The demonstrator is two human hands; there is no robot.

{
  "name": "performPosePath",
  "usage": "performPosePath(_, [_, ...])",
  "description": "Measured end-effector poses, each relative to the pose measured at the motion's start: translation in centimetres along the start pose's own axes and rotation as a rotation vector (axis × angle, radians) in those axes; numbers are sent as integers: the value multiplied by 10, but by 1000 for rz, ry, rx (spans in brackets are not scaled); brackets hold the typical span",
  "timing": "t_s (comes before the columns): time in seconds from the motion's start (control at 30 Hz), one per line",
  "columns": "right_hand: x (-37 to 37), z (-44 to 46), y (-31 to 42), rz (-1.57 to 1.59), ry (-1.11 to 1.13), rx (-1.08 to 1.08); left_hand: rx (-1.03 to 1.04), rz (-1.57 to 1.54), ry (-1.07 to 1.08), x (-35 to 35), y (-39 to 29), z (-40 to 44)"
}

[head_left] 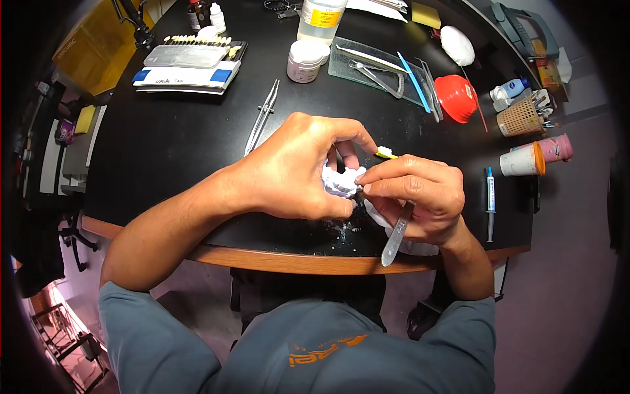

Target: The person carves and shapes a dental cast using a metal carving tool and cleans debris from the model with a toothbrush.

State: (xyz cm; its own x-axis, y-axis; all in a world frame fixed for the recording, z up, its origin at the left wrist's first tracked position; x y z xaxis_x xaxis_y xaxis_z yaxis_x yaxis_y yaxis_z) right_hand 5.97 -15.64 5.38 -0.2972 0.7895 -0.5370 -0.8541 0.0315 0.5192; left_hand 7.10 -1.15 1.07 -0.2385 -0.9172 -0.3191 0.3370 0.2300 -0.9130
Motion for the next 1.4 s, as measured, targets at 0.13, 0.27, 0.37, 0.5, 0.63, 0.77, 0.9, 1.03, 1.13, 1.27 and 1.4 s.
performPosePath(0.13, [-1, 2, -2, 63, -18, 39, -113, -80, 79, 4, 4, 0])
performPosePath(0.27, [-1, 1, -4, 104, -22, 99, -169, -138, 121, 6, 4, 1])
performPosePath(0.37, [-2, 2, -6, 135, -41, 127, -204, -202, 133, 7, 6, 0])
performPosePath(0.5, [-2, 1, -10, 175, -64, 174, -205, -226, 156, 10, 9, -1])
performPosePath(0.63, [-1, -1, -12, 182, -76, 244, -252, -258, 164, 11, 9, -2])
performPosePath(0.77, [-2, -1, -14, 199, -86, 288, -271, -233, 160, 12, 9, -2])
performPosePath(0.9, [0, -3, -18, 231, -55, 287, -195, -159, 143, 11, 6, -1])
performPosePath(1.03, [-1, -3, -18, 254, -53, 390, -159, -174, 123, 10, 1, -1])
performPosePath(1.13, [-1, 1, -14, 241, -61, 319, -122, -203, 97, 7, -3, 0])
performPosePath(1.27, [-2, 3, -9, 235, -49, 291, 0, -150, 46, 4, -7, 1])
performPosePath(1.4, [-3, 3, -9, 251, -57, 252, 102, -58, 9, 4, -13, 2])
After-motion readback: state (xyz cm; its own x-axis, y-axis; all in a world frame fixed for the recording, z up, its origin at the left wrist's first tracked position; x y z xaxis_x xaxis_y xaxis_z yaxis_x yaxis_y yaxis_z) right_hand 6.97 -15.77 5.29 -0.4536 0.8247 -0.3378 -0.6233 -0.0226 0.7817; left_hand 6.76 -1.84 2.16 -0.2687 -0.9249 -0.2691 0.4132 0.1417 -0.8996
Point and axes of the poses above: each hand's wrist, its own z-axis towards the middle knuckle, its own x-axis out of the palm, y = z × x, the point moved 8 cm from there along z, towards the middle knuckle, and after that the axes turned 10 degrees about -y, right-handed, at the moved point
